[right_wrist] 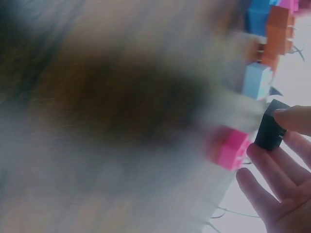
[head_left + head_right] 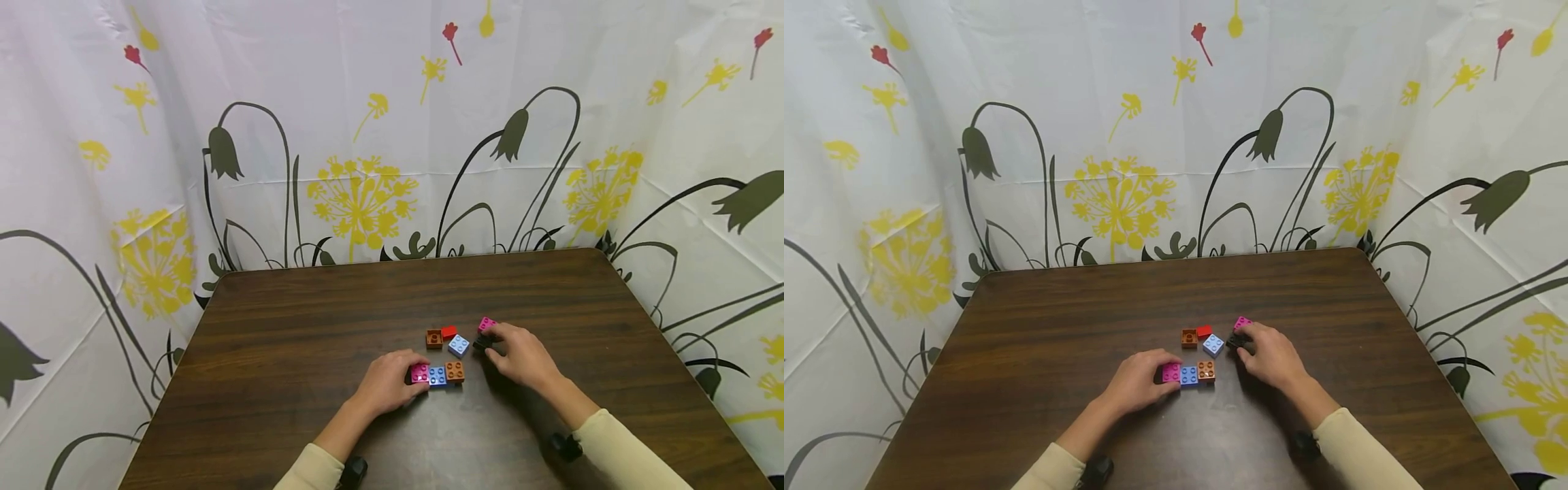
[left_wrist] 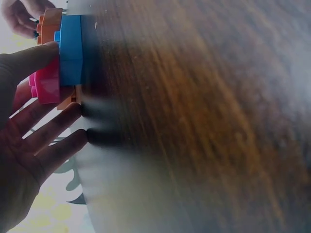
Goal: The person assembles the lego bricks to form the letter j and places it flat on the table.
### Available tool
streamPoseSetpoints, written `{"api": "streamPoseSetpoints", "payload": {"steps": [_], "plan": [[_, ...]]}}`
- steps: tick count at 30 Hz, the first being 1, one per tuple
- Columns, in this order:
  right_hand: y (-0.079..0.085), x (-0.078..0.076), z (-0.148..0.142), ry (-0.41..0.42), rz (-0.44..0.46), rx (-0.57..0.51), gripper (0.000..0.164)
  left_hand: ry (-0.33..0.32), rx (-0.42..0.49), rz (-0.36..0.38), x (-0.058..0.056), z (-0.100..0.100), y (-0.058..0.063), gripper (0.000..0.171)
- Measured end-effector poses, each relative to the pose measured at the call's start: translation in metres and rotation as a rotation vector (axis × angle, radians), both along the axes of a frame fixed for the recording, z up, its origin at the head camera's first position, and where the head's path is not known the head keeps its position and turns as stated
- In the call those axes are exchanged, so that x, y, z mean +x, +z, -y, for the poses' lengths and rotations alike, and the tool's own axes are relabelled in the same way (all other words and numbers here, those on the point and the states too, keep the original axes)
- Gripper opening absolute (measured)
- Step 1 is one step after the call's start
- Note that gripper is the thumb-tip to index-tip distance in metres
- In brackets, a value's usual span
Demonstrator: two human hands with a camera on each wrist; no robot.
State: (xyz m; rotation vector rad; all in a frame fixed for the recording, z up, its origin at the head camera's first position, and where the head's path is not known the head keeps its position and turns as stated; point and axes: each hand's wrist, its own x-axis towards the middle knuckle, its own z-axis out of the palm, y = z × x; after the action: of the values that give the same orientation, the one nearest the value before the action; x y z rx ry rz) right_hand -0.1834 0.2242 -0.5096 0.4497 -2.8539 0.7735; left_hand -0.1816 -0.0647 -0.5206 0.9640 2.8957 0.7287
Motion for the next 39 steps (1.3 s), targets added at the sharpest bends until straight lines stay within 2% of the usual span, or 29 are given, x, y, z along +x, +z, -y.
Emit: {"api": "streamPoseSetpoints", "payload": {"steps": [4, 8, 12, 18, 27, 39], "plan": [[0.01, 0.002, 0.007, 0.043, -0.033, -0.039, 0.033, -0.008, 0.002, -0.006, -0.001, 0.0, 0.0, 0.035], [0.017, 0.007, 0.016, 0.098, -0.008, -0.058, 0.033, -0.008, 0.0, 0.003, -0.001, 0.001, 0.0, 0.035], [0.02, 0.012, 0.024, 0.168, 0.015, -0.054, 0.034, -0.003, -0.005, 0.019, -0.001, 0.001, 0.001, 0.036], [0.021, 0.018, 0.031, 0.252, -0.012, -0.056, 0.033, -0.003, 0.002, 0.025, 0.0, 0.0, 0.002, 0.036], [0.018, 0.023, 0.039, 0.277, 0.004, -0.018, 0.032, 0.005, 0.0, 0.018, -0.001, 0.0, 0.002, 0.036], [0.014, 0.024, 0.04, 0.291, -0.019, 0.035, 0.031, -0.004, -0.001, 0.016, -0.002, 0.0, 0.003, 0.036]]}}
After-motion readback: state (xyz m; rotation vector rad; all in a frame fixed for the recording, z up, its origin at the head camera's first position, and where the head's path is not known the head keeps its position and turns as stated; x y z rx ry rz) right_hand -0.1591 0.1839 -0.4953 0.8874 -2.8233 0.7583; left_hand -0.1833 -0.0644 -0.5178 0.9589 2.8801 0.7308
